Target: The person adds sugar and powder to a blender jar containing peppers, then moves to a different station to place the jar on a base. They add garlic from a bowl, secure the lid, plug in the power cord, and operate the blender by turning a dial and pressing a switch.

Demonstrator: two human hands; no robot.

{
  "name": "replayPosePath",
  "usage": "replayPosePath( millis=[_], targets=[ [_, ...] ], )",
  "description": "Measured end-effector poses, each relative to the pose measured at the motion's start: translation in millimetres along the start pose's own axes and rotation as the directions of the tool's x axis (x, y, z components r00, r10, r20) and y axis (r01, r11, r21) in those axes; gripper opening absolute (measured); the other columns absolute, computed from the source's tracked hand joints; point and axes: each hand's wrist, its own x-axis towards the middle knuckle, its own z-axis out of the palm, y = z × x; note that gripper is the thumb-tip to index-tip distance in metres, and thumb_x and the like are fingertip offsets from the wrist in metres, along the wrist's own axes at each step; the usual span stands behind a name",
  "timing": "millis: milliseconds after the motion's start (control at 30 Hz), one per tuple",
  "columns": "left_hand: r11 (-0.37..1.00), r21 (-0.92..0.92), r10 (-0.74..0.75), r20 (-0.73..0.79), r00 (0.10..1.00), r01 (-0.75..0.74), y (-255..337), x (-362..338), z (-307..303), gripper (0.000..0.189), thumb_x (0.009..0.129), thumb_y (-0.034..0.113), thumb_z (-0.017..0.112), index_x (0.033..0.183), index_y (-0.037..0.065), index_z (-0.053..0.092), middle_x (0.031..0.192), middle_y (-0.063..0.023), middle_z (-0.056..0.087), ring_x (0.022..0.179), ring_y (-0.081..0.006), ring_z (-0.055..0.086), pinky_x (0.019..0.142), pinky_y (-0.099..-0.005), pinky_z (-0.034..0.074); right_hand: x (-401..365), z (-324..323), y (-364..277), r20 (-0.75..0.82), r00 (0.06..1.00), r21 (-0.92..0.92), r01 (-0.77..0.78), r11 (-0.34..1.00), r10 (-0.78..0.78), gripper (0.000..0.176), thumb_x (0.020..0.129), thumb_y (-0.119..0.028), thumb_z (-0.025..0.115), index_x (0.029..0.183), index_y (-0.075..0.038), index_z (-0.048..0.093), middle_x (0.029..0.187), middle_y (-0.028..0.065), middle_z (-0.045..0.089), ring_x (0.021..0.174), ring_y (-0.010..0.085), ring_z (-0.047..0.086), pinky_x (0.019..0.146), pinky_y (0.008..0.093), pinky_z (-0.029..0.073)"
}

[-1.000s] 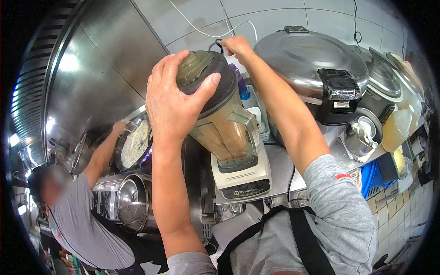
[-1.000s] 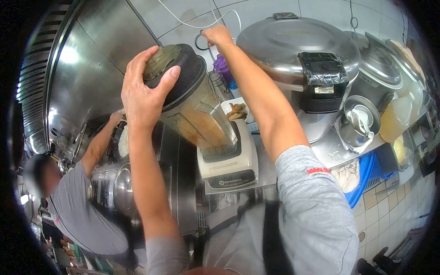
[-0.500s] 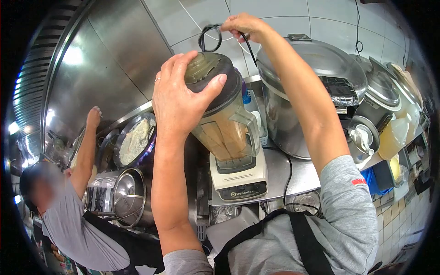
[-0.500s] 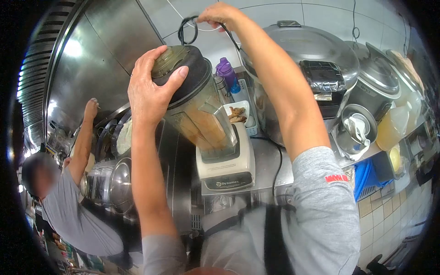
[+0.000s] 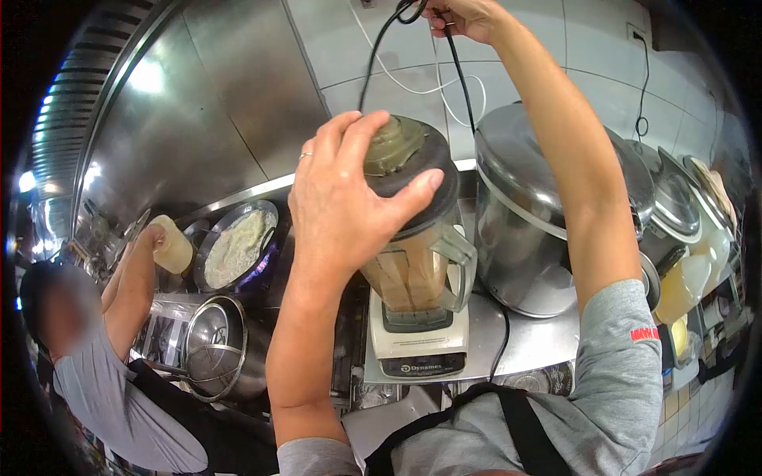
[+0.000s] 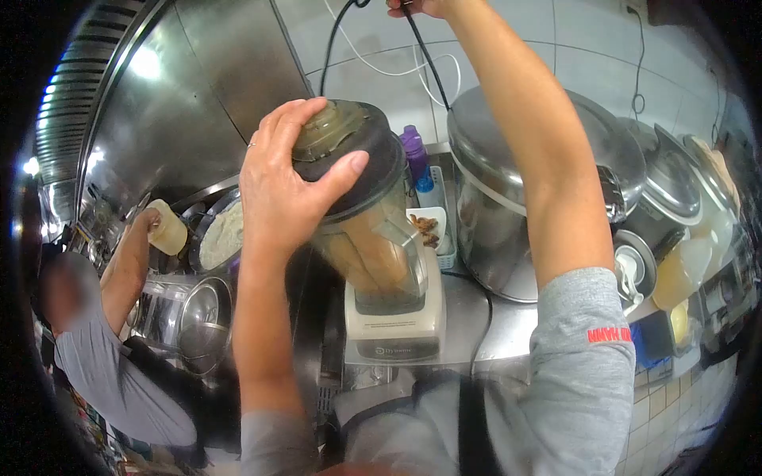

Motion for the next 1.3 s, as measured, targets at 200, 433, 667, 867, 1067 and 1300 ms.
replayPosePath(
  millis=[200,433,667,867,1067,1300],
  targets=[
    [1.0,-0.023,0.003,-0.015,1.0,-0.004,-3,0,1,0.055,0.065,0.036,0.074,0.108,0.005,0.06,0.11,-0.0145,0.058,0.102,-0.0318,0.055,0.088,-0.0404,0.043,3,7,-28,0.065,0.988,0.243,-0.152,0.958,0.14,0.008,0.08,-0.022,0.062,0.083,-0.015,0.06,0.061,-0.0023,0.053,0.053,0.0138,0.047,0.049,0.0283,0.038],
    [1.0,0.007,0.012,0.018,1.0,-0.012,-3,-1,-4,0.055,0.073,0.039,0.07,0.114,0.003,0.059,0.119,-0.015,0.056,0.107,-0.0297,0.054,0.093,-0.0384,0.04,-23,41,-62,0.031,0.988,-0.774,0.12,0.622,-0.151,0.02,0.071,-0.016,0.067,0.077,0.003,0.069,0.056,0.0124,0.059,0.052,0.0196,0.056,0.05,0.0318,0.044],
    [0.797,-0.438,-0.293,0.321,0.9,0.416,-72,63,-10,0.058,0.092,0.049,0.043,0.123,0.002,0.055,0.12,-0.0157,0.058,0.112,-0.0233,0.055,0.097,-0.0331,0.037,-10,38,-30,-0.085,0.964,-0.282,0.219,0.934,-0.252,0.016,0.084,-0.014,0.059,0.083,0.001,0.062,0.063,0.0052,0.056,0.053,0.015,0.053,0.049,0.0295,0.043],
    [0.068,-0.746,-0.331,0.61,0.72,0.663,-118,111,35,0.065,0.095,0.042,0.044,0.125,-0.014,0.035,0.122,-0.0325,0.048,0.102,-0.0355,0.06,0.069,-0.0305,0.06,-19,63,-8,0.199,0.962,-0.245,0.234,0.941,-0.187,0.021,0.085,-0.024,0.059,0.086,-0.003,0.06,0.071,0.0034,0.057,0.061,0.0148,0.055,0.057,0.0292,0.045],
    [0.077,-0.795,-0.434,0.516,0.739,0.601,-151,132,76,0.026,0.096,0.012,0.043,0.106,-0.012,0.046,0.104,-0.0263,0.057,0.093,-0.0326,0.063,0.066,-0.0258,0.06,-8,60,13,0.397,0.891,-0.605,0.073,0.793,0.221,0.038,0.09,-0.034,0.055,0.114,-0.004,0.056,0.099,0.0059,0.061,0.083,0.0157,0.06,0.066,0.0285,0.046],
    [0.08,-0.729,-0.476,0.571,0.669,0.68,-173,122,124,0.012,0.092,0.006,0.041,0.093,-0.005,0.046,0.097,-0.0253,0.061,0.079,-0.0278,0.067,0.053,-0.0226,0.052,78,54,112,0.047,0.998,-0.771,0.065,0.634,-0.045,0.039,0.092,-0.02,0.046,0.128,-0.008,0.051,0.105,0.0103,0.062,0.09,0.017,0.061,0.068,0.028,0.047]
  ],
)
